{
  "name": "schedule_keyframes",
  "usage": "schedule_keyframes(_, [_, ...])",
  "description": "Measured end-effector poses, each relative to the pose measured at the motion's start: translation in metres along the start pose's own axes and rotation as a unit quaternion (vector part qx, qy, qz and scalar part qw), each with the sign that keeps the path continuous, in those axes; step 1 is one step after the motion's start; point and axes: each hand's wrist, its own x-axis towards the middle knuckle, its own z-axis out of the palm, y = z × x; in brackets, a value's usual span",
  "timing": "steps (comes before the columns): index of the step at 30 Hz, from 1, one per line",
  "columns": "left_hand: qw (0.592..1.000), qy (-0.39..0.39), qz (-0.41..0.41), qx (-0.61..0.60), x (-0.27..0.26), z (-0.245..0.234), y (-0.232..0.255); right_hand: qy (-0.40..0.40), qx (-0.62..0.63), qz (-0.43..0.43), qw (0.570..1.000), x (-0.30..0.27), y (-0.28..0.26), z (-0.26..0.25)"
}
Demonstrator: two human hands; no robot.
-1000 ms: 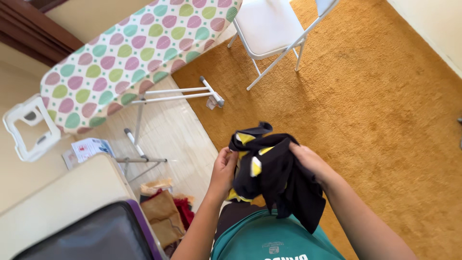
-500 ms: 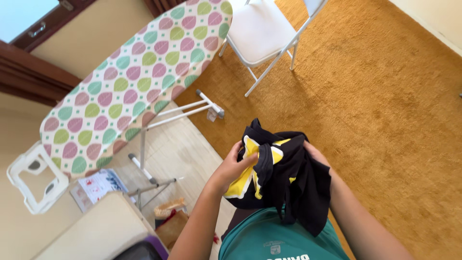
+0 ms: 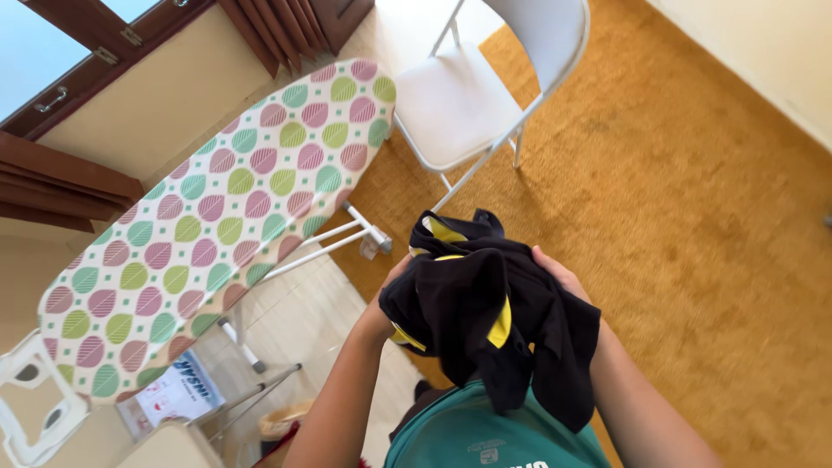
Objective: The person unzips a purple suitcase on a table, unbuckles the internal straps, and removes black shirts one by one, placing them on a white folding chair.
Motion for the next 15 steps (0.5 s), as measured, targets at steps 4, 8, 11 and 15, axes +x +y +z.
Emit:
schedule_keyframes(4, [0.994,0.025,0.070,-0.077,0.050,0.008,-0.005,-0.068,0.028,-0.035,0.997,0.025,-0.056,0.016])
schedule_keyframes(8, [0.971,0.119,0.045,-0.203,0.097,0.017,-0.006,-0.041,-0.004,-0.061,0.997,0.047,-0.098,0.020])
schedule_keyframes(11, [0.956,0.146,0.048,-0.251,0.124,0.027,0.003,-0.074,0.028,-0.070,0.994,0.062,-0.116,0.028])
schedule_keyframes(15, [0.929,0.197,0.085,-0.301,0.163,0.027,0.001,-0.086,0.076,-0.105,0.988,0.102,-0.117,0.051])
